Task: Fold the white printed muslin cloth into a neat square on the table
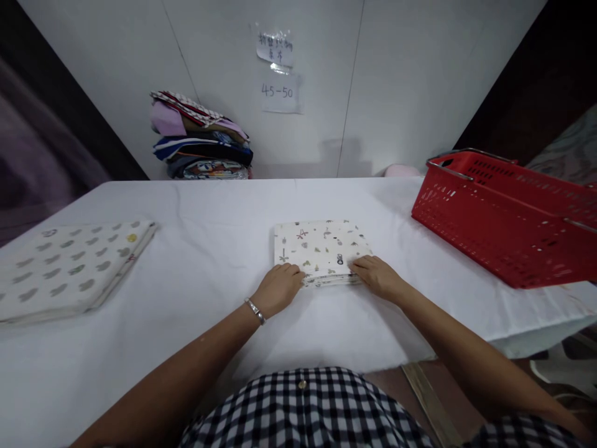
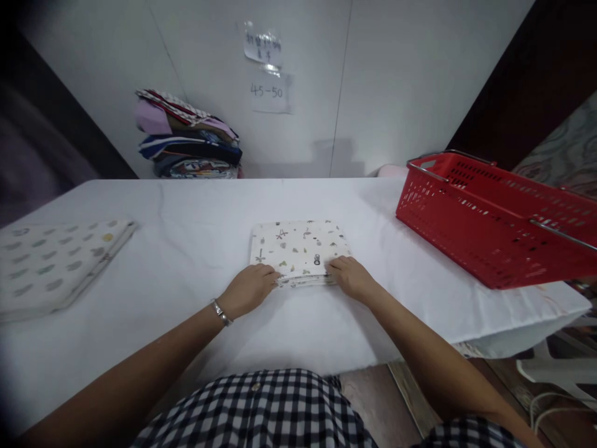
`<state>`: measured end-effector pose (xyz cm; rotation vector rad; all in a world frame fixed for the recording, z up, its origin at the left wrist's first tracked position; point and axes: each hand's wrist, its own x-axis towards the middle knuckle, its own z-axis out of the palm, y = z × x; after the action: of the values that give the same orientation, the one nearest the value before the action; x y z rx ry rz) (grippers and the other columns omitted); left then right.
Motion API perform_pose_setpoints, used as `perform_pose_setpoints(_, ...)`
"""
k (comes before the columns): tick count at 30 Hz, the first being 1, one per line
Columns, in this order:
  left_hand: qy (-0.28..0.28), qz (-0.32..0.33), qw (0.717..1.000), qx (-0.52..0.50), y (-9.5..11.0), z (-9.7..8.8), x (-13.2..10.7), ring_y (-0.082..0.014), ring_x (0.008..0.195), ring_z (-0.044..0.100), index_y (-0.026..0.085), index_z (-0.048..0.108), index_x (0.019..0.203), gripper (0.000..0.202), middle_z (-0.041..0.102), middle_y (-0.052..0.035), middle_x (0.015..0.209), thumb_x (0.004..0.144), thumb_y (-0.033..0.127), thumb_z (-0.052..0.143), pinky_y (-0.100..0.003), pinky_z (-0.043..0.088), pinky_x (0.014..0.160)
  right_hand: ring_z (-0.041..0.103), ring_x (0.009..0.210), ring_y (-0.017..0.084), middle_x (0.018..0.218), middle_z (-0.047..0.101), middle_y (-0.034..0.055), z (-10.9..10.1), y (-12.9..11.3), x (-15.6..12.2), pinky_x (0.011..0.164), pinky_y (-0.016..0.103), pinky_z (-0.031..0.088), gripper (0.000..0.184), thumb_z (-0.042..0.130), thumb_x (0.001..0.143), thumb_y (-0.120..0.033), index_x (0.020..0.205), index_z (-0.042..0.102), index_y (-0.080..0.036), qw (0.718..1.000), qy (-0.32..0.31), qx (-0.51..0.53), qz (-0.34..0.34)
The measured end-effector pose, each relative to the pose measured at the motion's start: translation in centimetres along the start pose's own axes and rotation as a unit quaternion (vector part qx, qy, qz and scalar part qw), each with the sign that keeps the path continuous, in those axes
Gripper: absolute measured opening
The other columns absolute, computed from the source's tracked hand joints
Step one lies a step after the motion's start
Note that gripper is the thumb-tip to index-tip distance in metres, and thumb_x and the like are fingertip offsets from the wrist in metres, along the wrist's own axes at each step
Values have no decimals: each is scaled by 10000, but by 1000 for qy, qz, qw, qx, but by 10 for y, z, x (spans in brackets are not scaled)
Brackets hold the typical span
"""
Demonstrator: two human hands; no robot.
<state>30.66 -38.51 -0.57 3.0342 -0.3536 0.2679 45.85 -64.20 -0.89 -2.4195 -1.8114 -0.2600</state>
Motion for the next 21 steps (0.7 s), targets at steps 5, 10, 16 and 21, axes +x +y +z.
perform_pose_setpoints(5,12,1,1000,0,0,2,0,-179,791,535,175,610,899,166,595,-53,847,896,200,445,-307,391,677,558,850,200,969,643,88,3,1,-1,720,325,421,281,406,879,-103,1065,604,-178,999,28,-17,6)
perform_pose_setpoints(10,9,1,1000,-4,-4,4,0,-180,805,535,180,624,926,219,602,-52,860,910,202,406,-306,395,675,582,897,208,986,651,98,9,8,-8,734,341,459,314,405,877,-126,1152,548,-179,993,111,35,-4)
perform_pose_setpoints(16,0,-3,1000,-1,-2,1,2,-184,800,541,177,625,909,187,603,-53,850,894,193,439,-312,403,683,592,905,194,985,656,71,9,9,-10,767,345,474,311,427,851,-103,1108,560,-216,989,99,93,51)
perform_pose_setpoints(21,-5,-3,1000,12,0,-1,4,-190,800,547,170,623,901,201,596,-64,821,882,168,422,-325,419,695,591,905,196,980,653,66,6,7,-10,781,346,467,292,430,850,-110,1080,578,-213,989,100,94,57)
